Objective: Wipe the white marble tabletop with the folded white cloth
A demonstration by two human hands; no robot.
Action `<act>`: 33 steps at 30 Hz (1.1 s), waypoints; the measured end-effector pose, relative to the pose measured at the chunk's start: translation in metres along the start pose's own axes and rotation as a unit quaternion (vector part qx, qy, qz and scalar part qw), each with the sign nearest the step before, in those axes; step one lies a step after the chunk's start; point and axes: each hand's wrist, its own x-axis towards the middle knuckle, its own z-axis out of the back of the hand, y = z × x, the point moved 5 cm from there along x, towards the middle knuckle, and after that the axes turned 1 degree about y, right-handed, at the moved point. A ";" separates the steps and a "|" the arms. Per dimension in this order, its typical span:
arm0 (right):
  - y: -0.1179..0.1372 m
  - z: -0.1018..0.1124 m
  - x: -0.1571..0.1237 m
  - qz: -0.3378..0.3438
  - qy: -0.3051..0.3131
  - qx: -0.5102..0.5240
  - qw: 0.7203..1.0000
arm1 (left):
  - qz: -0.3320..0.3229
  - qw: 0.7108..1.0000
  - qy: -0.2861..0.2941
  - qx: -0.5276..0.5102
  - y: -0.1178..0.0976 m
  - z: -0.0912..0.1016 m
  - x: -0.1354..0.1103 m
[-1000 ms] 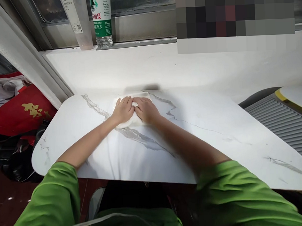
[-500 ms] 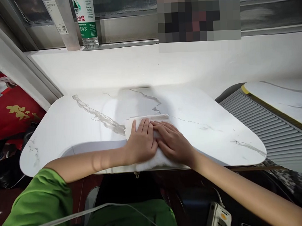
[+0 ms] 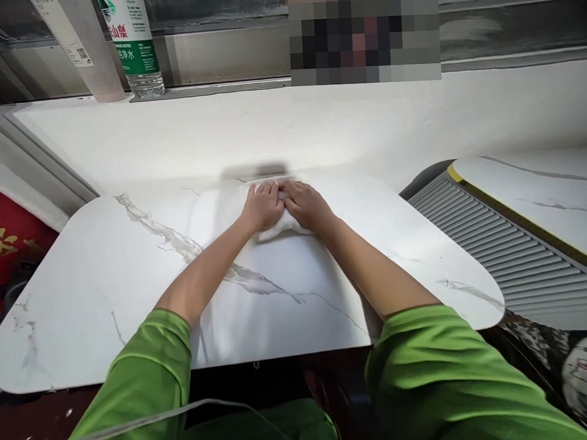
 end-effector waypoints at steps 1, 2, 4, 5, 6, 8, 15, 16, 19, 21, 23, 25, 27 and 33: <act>-0.001 -0.001 0.002 0.002 0.001 0.002 1.000 | 0.003 1.000 -0.002 0.000 0.000 0.000 0.001; -0.001 -0.001 0.001 0.005 0.002 0.003 1.000 | 0.005 1.000 -0.001 0.001 0.000 0.000 0.001; 0.000 0.001 -0.004 0.006 0.004 0.004 1.000 | 0.006 1.000 0.007 0.007 -0.004 0.001 -0.004; 0.001 0.003 -0.010 0.007 0.006 0.004 1.000 | 0.006 1.000 0.013 0.010 -0.007 0.001 -0.008; 0.003 0.005 -0.016 0.009 0.007 0.004 1.000 | 0.007 1.000 0.020 0.013 -0.011 0.001 -0.013; 0.009 0.011 -0.033 0.020 0.010 0.006 1.000 | 0.005 0.999 0.028 0.020 -0.023 0.000 -0.028; 0.032 0.053 -0.133 0.067 0.022 0.021 0.997 | -0.023 0.999 0.030 0.027 -0.096 -0.015 -0.104; 0.032 0.061 -0.149 0.064 0.020 0.022 0.998 | -0.033 0.999 0.035 0.026 -0.108 -0.019 -0.111; 0.024 0.082 -0.186 0.041 0.015 0.012 0.999 | -0.068 0.997 0.041 0.025 -0.143 -0.030 -0.120; 0.011 0.093 -0.202 0.021 0.021 0.001 1.000 | -0.091 0.995 0.020 0.028 -0.162 -0.035 -0.116; -0.007 0.100 -0.211 0.003 0.025 -0.011 1.000 | -0.110 0.993 -0.015 0.032 -0.178 -0.040 -0.106; -0.025 0.105 -0.214 -0.011 0.020 -0.023 0.999 | -0.121 0.991 -0.039 0.032 -0.189 -0.045 -0.093; -0.042 0.107 -0.212 -0.018 0.010 -0.032 0.999 | -0.126 0.990 -0.048 0.030 -0.195 -0.051 -0.079; -0.080 0.102 -0.174 -0.032 0.001 -0.030 0.999 | -0.129 0.989 -0.063 0.019 -0.186 -0.057 -0.026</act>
